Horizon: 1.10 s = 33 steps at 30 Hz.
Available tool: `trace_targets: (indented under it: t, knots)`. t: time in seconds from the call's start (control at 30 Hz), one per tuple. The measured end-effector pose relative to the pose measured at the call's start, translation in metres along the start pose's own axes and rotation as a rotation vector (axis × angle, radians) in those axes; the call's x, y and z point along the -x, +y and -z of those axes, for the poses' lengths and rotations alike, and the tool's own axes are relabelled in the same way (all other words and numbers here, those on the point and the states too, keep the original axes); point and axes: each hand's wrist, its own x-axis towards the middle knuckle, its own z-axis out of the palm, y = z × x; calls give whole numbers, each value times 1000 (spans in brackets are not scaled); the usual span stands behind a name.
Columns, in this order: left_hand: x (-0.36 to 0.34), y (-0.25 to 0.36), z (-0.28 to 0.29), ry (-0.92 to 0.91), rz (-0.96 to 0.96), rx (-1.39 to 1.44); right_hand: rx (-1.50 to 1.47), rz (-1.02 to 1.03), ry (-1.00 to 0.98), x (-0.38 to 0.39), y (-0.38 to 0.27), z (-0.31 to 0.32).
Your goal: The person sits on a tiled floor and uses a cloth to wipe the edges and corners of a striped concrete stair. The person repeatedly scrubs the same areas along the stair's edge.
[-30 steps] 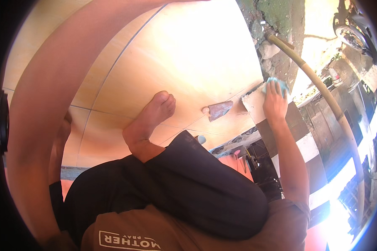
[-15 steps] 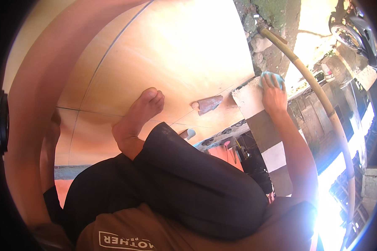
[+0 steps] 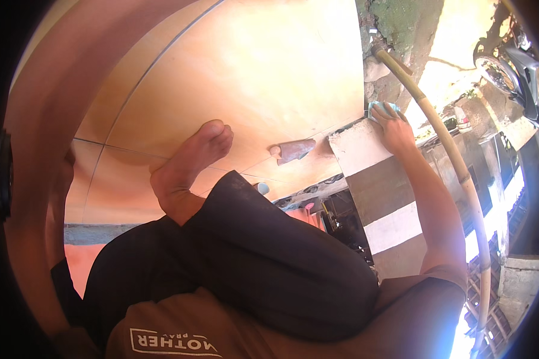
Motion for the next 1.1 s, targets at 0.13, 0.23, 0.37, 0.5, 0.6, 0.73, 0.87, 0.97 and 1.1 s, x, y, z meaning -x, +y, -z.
trace_targets:
  t: [0.13, 0.23, 0.37, 0.5, 0.6, 0.73, 0.87, 0.97, 1.1]
  knots:
    - [-6, 3, -6, -18, -10, -33, -39, 70, -79, 18, 6, 11]
    - [-5, 6, -2, 3, -15, -17, 5, 107, -118, 48, 12, 21]
    - [-1, 1, 1, 47, -1, -61, -22, 54, -43, 19, 13, 11]
    - [-4, -1, -4, 10, -30, -42, -27, -72, -63, -12, -5, -6]
    - [-9, 6, -1, -93, 14, -61, -48, 22, -21, 21, 5, -2]
    - [-5, 8, -6, 17, 17, -12, -71, 60, -33, 54, 13, 18]
    - [-1, 4, -2, -16, 19, -33, -9, -15, -19, 5, 5, 4]
    - [-5, 11, 0, -46, 9, -46, -49, -173, -64, -23, -9, -8]
    - [-7, 10, -4, -53, 34, -32, 26, -88, -41, 34, -34, -14]
